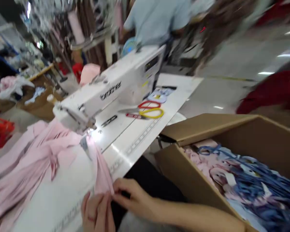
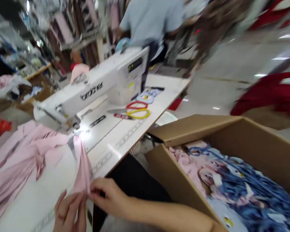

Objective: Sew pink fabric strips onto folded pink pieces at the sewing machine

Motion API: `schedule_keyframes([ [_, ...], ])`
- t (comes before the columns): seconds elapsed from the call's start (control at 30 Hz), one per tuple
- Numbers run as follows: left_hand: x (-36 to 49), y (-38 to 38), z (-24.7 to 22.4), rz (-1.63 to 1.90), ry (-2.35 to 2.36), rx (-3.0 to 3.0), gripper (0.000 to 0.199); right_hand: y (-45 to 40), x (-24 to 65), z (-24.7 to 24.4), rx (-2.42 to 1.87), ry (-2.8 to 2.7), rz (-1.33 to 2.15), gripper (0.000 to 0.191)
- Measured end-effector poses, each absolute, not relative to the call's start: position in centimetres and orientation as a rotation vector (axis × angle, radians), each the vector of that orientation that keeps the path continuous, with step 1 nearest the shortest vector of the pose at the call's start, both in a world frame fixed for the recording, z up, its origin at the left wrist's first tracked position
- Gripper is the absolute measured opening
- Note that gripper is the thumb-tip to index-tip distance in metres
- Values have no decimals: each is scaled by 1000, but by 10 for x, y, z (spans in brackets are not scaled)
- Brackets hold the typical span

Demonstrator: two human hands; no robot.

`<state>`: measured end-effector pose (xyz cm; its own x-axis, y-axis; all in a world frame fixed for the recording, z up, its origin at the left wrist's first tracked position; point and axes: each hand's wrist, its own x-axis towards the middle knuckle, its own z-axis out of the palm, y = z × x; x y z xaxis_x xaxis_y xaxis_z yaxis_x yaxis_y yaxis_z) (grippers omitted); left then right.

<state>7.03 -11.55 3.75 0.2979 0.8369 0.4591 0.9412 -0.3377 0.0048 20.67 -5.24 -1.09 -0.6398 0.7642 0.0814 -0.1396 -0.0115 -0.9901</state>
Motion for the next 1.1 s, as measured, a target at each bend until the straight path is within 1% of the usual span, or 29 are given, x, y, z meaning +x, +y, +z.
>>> schedule_keyframes([
  [0.07,78,-127,36,-705,-1754,-2176,37,-53,209,-9,-611,-1614,1661,23],
  [0.13,84,-127,36,-791,-1839,-2108,29,-52,211,-6,-580,-1652,1654,20],
  [0.2,88,-122,37,-783,-1871,-2124,23,-50,213,-5,-558,-1699,1625,19],
  [0.33,90,-116,40,-765,-1865,-2150,21,-49,213,-5,-523,-1763,1543,15],
  [0.8,88,-117,40,-814,-1845,-2255,22,-43,218,-9,-477,-1825,1476,11],
  [1.1,89,-112,39,-847,-1853,-2282,22,-35,220,-6,-402,-1897,1440,12],
])
